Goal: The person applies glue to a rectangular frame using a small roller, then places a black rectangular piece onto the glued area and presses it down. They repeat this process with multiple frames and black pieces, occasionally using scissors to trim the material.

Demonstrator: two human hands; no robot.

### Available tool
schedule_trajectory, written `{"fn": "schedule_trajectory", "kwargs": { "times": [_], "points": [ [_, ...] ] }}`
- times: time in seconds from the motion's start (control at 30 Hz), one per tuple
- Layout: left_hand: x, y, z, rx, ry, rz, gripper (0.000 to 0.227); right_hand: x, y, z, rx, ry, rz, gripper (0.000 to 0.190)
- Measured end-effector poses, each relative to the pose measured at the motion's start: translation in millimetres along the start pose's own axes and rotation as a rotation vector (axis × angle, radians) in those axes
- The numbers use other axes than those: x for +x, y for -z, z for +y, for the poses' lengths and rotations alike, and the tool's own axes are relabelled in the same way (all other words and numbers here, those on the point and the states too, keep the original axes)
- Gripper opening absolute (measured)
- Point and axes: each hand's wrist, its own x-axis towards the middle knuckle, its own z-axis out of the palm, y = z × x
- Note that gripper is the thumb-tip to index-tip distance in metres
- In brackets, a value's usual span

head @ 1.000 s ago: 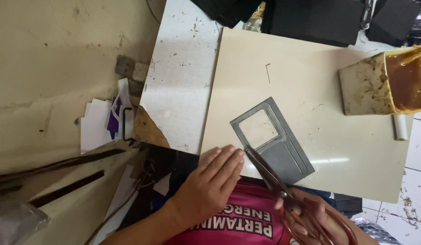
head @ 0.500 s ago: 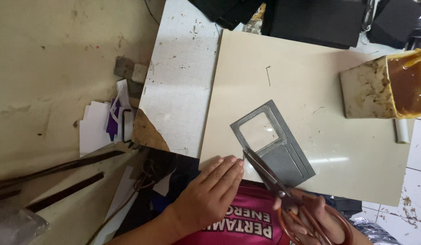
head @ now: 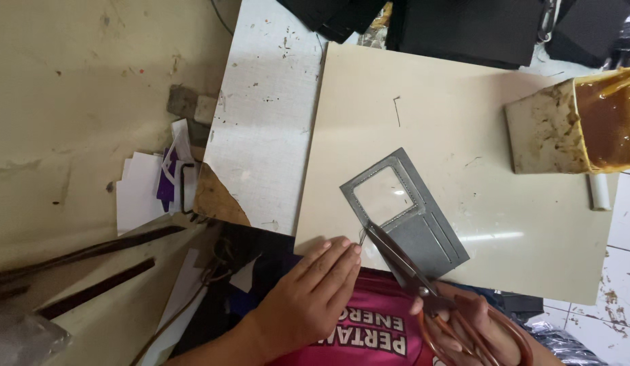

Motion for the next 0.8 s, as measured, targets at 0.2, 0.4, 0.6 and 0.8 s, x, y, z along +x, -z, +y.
{"fn": "schedule_trajectory", "kwargs": {
  "times": [0.2, 0.4, 0.6, 0.8],
  "points": [
    [0, 1, 2, -0.033, 0.009, -0.009, 0.034, -1, 34, 15, -0.027, -0.136, 0.047, 0.100],
    [0, 1, 2, -0.034, 0.000, -0.026, 0.034, -3, 43, 27, 0.281, 0.033, -0.199, 0.050],
    [-9, 9, 9, -0.046, 0.009, -0.077, 0.031, 5, -32, -65, -0.596, -0.344, 0.165, 0.039],
    [-25, 53, -15, -0.965, 0.188, -1.113, 0.066, -48, 68, -55, -1.182, -0.584, -0.178, 0.055]
  ]
}}
